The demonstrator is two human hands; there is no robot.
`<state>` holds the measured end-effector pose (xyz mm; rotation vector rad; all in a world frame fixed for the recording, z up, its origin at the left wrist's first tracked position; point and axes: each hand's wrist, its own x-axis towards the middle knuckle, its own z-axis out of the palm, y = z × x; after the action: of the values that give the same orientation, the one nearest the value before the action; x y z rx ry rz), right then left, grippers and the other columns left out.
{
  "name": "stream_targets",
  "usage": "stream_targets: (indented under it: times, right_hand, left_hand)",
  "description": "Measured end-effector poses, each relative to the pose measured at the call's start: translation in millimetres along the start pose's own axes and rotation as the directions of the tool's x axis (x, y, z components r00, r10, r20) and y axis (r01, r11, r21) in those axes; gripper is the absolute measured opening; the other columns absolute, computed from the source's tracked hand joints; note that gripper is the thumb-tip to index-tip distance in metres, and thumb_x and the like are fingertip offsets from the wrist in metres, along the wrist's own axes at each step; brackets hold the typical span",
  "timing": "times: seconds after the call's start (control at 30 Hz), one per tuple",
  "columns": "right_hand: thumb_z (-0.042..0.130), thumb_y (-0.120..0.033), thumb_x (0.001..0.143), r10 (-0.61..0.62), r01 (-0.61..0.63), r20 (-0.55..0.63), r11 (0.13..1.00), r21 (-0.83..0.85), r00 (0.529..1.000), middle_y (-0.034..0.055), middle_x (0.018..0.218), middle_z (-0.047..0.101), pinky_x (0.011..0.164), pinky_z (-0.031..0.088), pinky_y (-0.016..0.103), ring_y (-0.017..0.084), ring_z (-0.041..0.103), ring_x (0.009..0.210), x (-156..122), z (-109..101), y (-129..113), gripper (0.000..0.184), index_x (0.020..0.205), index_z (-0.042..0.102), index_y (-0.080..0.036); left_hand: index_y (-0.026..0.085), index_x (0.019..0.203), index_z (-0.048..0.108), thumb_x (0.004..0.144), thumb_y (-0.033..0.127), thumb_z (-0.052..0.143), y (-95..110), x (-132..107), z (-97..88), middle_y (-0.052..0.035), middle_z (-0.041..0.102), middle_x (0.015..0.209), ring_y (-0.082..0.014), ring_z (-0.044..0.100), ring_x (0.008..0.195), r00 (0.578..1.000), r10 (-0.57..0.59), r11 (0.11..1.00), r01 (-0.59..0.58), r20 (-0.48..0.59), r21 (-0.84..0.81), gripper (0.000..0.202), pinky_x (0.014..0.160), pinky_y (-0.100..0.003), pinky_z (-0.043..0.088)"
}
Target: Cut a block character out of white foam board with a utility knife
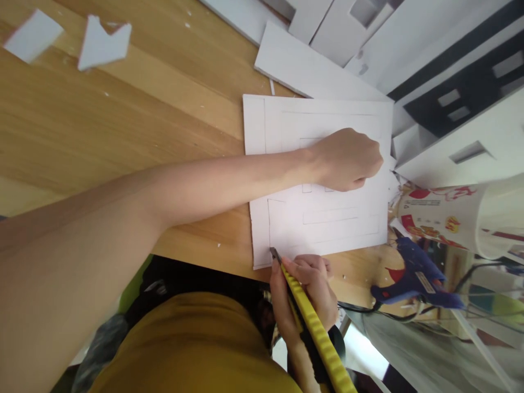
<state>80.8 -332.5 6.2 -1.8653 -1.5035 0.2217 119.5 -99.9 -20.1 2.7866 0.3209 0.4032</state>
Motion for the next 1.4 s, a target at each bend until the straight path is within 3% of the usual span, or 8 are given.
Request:
stream_targets:
  times: [0.17,0.33,0.57,0.73,0.93,1.2,1.4]
  right_hand:
    - [0.06,-0.009,0.088,0.013,-0.013,0.019,1.0,0.004,1.0,-0.0053,0.068,0.062,0.081,0.041,0.039,0.014,0.058,0.066,-3,-2,-3,0.015,0.093,0.062,-0.022]
    - [0.061,-0.012,0.088,-0.027,0.026,-0.037,0.999,-0.034,0.999,-0.0074,0.065,0.058,0.08,0.04,0.041,0.014,0.054,0.059,-11,-1,0,0.013,0.089,0.06,-0.025]
    - [0.062,-0.018,0.09,-0.001,0.002,0.024,1.0,-0.031,1.0,-0.0059,0.065,0.057,0.079,0.042,0.044,0.017,0.056,0.059,-10,-7,-2,0.008,0.09,0.062,-0.025]
    - [0.068,-0.009,0.082,-0.029,0.03,0.038,0.999,-0.018,0.999,-0.0051,0.068,0.06,0.077,0.042,0.043,0.017,0.057,0.057,-10,-9,1,0.018,0.089,0.061,-0.025]
    - [0.069,-0.006,0.081,-0.038,0.038,0.055,0.999,-0.006,0.998,-0.0048,0.068,0.06,0.076,0.042,0.042,0.016,0.057,0.06,-12,-11,1,0.021,0.091,0.061,-0.023]
    - [0.069,-0.006,0.083,0.054,-0.047,0.147,0.997,-0.054,0.988,-0.0042,0.071,0.064,0.08,0.042,0.042,0.018,0.06,0.066,-4,-18,-6,0.021,0.088,0.06,-0.024]
    - [0.067,-0.01,0.086,0.105,-0.098,0.11,0.993,-0.067,0.988,-0.0042,0.068,0.061,0.083,0.045,0.043,0.018,0.057,0.067,-5,-17,-9,0.017,0.084,0.059,-0.025]
  left_hand:
    - [0.023,0.103,0.082,0.092,0.016,0.043,1,0,0.3,-0.0079,0.072,0.08,-0.0232,0.058,0.072,1.0,0.001,1.0,-0.001,0.019,0.002,0.041,0.064,-0.039,0.032]
    - [0.026,0.107,0.082,0.09,0.016,0.046,0,0,-0.1,-0.006,0.072,0.081,-0.0223,0.058,0.072,1.0,-0.011,1.0,0.011,0.019,0.002,0.041,0.066,-0.039,0.034]
    - [0.023,0.106,0.081,0.091,0.016,0.047,-1,1,2.9,-0.0053,0.071,0.08,-0.0205,0.056,0.069,1.0,0.0,1.0,0.0,0.0,0.01,0.038,0.065,-0.037,0.033]
    - [0.024,0.103,0.081,0.09,0.015,0.047,-1,0,3.5,-0.0046,0.07,0.078,-0.0207,0.056,0.069,1.0,0.003,1.0,-0.002,-0.02,0.015,0.038,0.064,-0.036,0.033]
    - [0.022,0.1,0.08,0.09,0.015,0.048,0,0,3.1,-0.0056,0.071,0.08,-0.021,0.057,0.071,1.0,0.013,1.0,-0.013,-0.019,0.006,0.035,0.063,-0.035,0.033]
    - [0.013,0.097,0.079,0.088,0.011,0.047,-1,-3,3.0,-0.0105,0.073,0.087,-0.0204,0.059,0.077,0.997,0.052,0.998,-0.053,-0.059,-0.025,0.033,0.065,-0.034,0.028]
    - [0.013,0.098,0.079,0.089,0.012,0.048,-1,-4,2.0,-0.0103,0.073,0.089,-0.02,0.059,0.074,0.997,0.051,0.998,-0.053,-0.061,-0.025,0.033,0.062,-0.035,0.027]
